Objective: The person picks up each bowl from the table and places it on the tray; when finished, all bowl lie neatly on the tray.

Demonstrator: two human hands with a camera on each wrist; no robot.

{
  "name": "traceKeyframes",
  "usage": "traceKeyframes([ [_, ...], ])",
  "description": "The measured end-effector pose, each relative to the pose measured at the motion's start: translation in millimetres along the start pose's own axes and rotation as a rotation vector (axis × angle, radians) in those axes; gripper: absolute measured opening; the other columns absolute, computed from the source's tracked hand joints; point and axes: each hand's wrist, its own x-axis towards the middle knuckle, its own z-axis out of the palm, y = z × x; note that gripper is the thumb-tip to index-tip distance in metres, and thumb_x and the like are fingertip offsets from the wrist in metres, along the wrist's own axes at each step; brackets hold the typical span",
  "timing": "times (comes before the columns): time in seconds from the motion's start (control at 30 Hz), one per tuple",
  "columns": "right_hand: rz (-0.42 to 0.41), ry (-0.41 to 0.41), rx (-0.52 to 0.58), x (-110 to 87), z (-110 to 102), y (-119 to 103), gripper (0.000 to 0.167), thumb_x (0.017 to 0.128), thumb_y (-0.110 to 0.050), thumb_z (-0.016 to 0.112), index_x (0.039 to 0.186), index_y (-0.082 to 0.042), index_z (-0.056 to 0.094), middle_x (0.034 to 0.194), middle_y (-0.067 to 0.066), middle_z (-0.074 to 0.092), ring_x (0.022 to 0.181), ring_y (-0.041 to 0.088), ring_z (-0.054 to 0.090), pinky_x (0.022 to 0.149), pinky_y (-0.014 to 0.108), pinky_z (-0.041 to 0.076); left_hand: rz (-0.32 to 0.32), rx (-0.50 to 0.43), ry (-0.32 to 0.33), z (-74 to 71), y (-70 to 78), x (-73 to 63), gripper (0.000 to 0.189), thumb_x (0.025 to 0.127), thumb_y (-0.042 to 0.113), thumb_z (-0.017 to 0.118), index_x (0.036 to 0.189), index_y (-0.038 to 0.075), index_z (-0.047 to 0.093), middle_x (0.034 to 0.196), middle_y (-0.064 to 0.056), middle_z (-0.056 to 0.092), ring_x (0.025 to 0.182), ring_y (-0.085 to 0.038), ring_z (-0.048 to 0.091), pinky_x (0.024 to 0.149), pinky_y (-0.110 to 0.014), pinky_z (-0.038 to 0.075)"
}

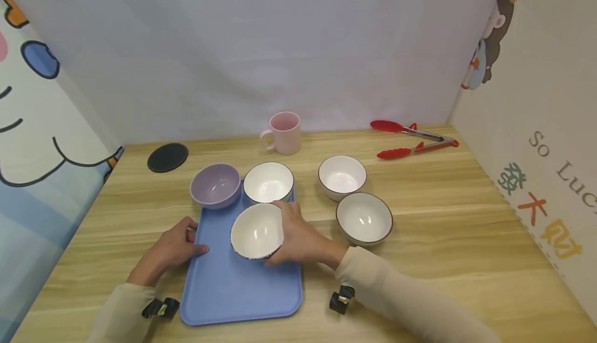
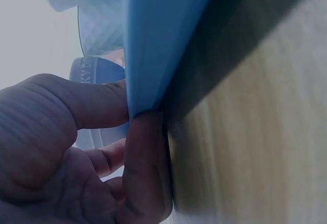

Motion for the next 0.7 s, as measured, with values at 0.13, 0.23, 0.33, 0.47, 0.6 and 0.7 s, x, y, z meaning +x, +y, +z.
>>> traceKeyframes([
  [0.13,-0.002,0.012,-0.029,-1.3,11.3,1.2,0.121,0.054,-0.009,0.095,0.149,0.006,0.023,0.132,0.027,0.034,0.119,0.039,0.045,0.103,0.054,0.038,0.011,0.000,0.009,0.4,-1.5,-1.8,0.052,0.084,0.012,0.077,0.122,-0.007,0.048,0.095,-0.017,0.062,0.081,-0.029,0.060,0.073,-0.046,0.049],
  [0.23,-0.001,0.041,0.008,-1.3,17.6,5.2,0.119,0.052,-0.009,0.097,0.146,0.008,0.026,0.135,0.026,0.040,0.121,0.038,0.049,0.104,0.053,0.037,0.013,0.003,0.009,0.9,-2.3,-1.7,0.052,0.084,0.012,0.077,0.123,-0.007,0.048,0.095,-0.017,0.062,0.080,-0.029,0.060,0.073,-0.046,0.049],
  [0.33,-0.025,0.045,0.044,2.4,20.6,7.7,0.115,0.052,-0.010,0.099,0.145,0.005,0.033,0.137,0.019,0.049,0.123,0.031,0.052,0.106,0.048,0.038,0.016,0.010,0.011,0.2,-3.0,-0.1,0.053,0.084,0.012,0.077,0.123,-0.007,0.048,0.094,-0.017,0.062,0.080,-0.028,0.060,0.073,-0.046,0.049],
  [0.47,-0.096,0.017,0.071,12.7,21.2,5.1,0.106,0.054,-0.007,0.098,0.145,-0.003,0.044,0.134,0.008,0.058,0.122,0.021,0.055,0.106,0.041,0.039,0.022,0.014,0.009,-2.0,-2.3,1.9,0.053,0.084,0.013,0.078,0.123,-0.007,0.047,0.095,-0.017,0.062,0.081,-0.029,0.060,0.074,-0.047,0.049],
  [0.6,-0.124,0.001,0.076,22.8,24.1,1.7,0.102,0.053,-0.004,0.098,0.143,-0.004,0.048,0.131,0.006,0.061,0.121,0.019,0.057,0.106,0.038,0.039,0.017,0.013,0.005,-1.5,-1.9,1.5,0.054,0.084,0.014,0.078,0.123,-0.007,0.048,0.095,-0.016,0.062,0.082,-0.029,0.059,0.073,-0.045,0.048],
  [0.7,-0.108,0.007,0.061,27.5,27.4,0.4,0.101,0.052,-0.004,0.098,0.141,-0.005,0.050,0.129,0.006,0.063,0.119,0.019,0.058,0.104,0.038,0.041,0.014,0.008,0.007,0.1,-1.2,0.5,0.054,0.084,0.014,0.078,0.124,-0.007,0.048,0.094,-0.016,0.061,0.081,-0.029,0.059,0.072,-0.044,0.048],
])
